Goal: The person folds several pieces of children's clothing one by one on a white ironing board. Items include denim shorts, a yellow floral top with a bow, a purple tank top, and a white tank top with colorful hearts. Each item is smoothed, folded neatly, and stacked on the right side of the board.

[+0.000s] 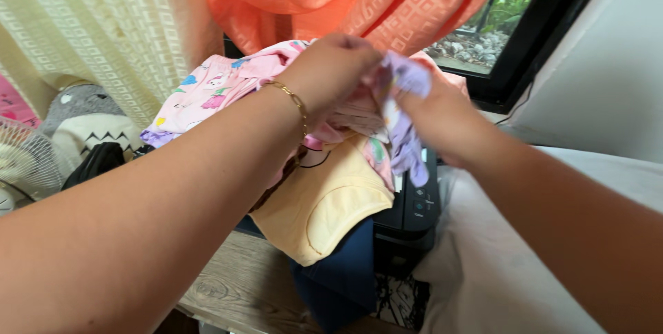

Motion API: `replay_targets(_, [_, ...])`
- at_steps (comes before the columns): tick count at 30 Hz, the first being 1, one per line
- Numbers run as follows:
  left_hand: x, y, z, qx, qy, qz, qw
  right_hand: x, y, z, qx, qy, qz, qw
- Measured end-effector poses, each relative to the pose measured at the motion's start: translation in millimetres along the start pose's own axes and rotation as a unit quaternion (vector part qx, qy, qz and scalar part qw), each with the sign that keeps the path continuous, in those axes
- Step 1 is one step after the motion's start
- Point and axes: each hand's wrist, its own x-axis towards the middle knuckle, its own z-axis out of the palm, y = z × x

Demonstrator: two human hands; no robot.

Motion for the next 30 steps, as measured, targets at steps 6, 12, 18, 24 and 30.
replay_targets(6, [31, -11, 16, -0.132, -0.016, -0.010, 0.991, 10, 7, -76, 0.433, -0.164, 0.069, 0.884])
replay_targets(12, [30, -28, 79, -0.224, -0.278, 0.011, 0.934, -18, 37, -164, 0.436, -0.233, 0.176, 0.851])
replay_targets(18, [6, -23, 170, -0.222, -0.253, -0.057, 0.940, -67, 81, -226, 0.325, -0.139, 0.290, 0.889])
replay_targets(24, [-3, -6, 224, 0.019, -0.070, 0.340, 0.938, -84, 143, -277, 0.287, -0.104, 0.178, 0.935])
replay_targets(30, [-63, -39, 273, 0.196, -0.189, 0.518, 0.811, -103, 190, -296, 0.218, -0.041, 0.319, 0.922])
